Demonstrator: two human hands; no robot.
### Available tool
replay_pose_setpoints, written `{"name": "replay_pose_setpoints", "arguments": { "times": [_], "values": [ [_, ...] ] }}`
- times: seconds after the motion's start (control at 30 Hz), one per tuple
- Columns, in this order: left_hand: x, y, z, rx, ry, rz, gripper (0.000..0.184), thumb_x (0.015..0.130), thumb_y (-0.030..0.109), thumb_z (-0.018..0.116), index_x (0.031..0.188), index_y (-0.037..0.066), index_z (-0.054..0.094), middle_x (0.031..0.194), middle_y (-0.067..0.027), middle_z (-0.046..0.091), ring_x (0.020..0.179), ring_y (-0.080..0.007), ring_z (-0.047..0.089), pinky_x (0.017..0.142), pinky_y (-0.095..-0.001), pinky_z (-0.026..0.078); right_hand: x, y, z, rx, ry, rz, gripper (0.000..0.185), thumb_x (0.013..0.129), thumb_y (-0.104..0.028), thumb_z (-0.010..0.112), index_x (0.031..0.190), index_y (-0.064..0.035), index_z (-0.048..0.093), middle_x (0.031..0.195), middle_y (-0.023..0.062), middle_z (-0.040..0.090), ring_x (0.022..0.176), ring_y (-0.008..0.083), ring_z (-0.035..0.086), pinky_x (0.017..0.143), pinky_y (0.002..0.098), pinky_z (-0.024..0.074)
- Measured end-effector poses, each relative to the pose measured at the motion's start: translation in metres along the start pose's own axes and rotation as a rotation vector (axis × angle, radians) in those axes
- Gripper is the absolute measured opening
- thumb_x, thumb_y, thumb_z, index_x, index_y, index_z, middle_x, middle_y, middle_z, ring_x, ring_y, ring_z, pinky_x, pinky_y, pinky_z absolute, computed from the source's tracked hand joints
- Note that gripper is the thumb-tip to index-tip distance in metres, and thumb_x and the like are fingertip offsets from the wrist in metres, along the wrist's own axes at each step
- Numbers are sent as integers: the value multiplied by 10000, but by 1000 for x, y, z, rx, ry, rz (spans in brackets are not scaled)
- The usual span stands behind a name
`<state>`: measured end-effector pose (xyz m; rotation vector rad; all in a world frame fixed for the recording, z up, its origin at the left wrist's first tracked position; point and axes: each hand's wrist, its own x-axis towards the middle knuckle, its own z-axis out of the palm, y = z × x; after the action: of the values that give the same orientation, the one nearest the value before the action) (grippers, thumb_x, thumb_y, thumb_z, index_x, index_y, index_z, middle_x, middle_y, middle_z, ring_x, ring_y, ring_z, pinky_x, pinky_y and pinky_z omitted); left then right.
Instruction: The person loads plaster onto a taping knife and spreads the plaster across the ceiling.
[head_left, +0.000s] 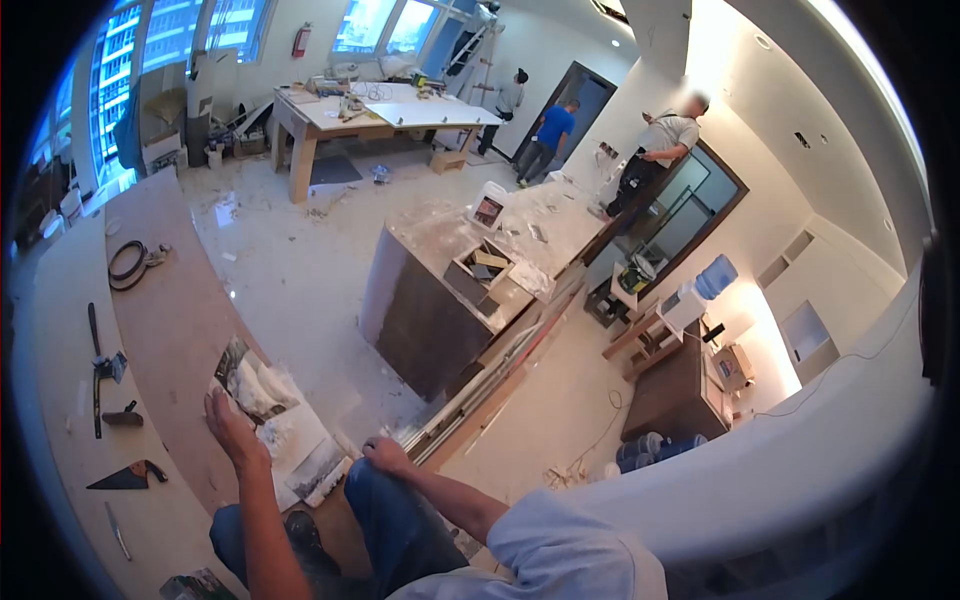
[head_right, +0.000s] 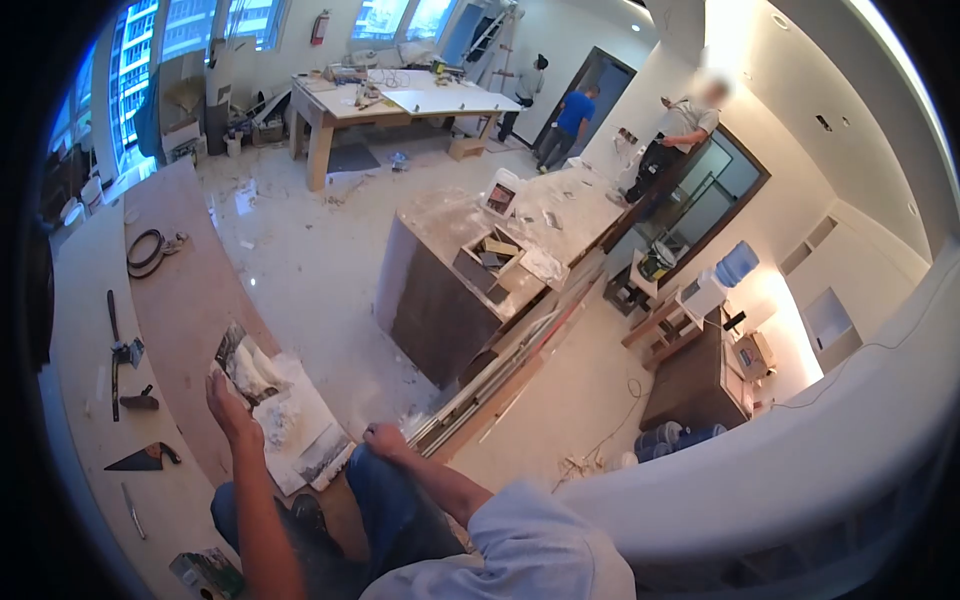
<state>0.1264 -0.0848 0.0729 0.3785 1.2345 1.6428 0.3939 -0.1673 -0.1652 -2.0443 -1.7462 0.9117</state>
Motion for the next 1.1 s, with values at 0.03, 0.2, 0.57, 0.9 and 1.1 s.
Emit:
{"name": "replay_pose_setpoints", "arguments": {
  "times": [0.03, 0.2, 0.57, 0.9, 1.1],
  "values": [
    [-18, 13, 10, 21, 26, -31, 551, 933, 301, 453, 1380, -13, 384, 1468, -170, 300, 1341, -286, 323, 1085, -396, 274, -5, -16, -5, 38, 14, 35, 348, 802, -304, 502, 938, -33, 674, 942, 240, 644, 916, 409, 609, 837, 464, 473],
    [-41, 12, 15, 75, -203, -45, 599, 923, 266, 487, 1412, -33, 311, 1437, -163, 353, 1325, -264, 342, 1086, -367, 270, -5, -47, 28, 51, -20, -21, 341, 782, -298, 528, 901, -15, 677, 892, 248, 649, 871, 409, 623, 815, 480, 485],
    [-37, 13, 15, -54, -283, -135, 569, 929, 280, 482, 1395, -15, 344, 1395, -150, 401, 1271, -260, 415, 1048, -366, 337, -17, -39, -11, 79, -83, 79, 375, 781, -332, 532, 944, -26, 674, 945, 234, 650, 912, 403, 615, 834, 462, 476],
    [-28, 12, 41, -165, -302, -192, 418, 928, 279, 461, 1260, 26, 478, 1268, -95, 504, 1153, -225, 515, 908, -342, 459, -14, 28, -9, 77, -155, 101, 447, 805, -366, 481, 1047, -36, 660, 1061, 213, 644, 993, 374, 603, 899, 415, 454],
    [-23, 9, 43, -150, -247, -229, 376, 925, 290, 457, 1241, 90, 497, 1225, -41, 525, 1112, -191, 533, 838, -339, 480, -21, 37, -14, 136, -122, 161, 435, 782, -349, 496, 1026, -32, 665, 1047, 218, 647, 975, 376, 612, 886, 416, 464]
  ]
}}
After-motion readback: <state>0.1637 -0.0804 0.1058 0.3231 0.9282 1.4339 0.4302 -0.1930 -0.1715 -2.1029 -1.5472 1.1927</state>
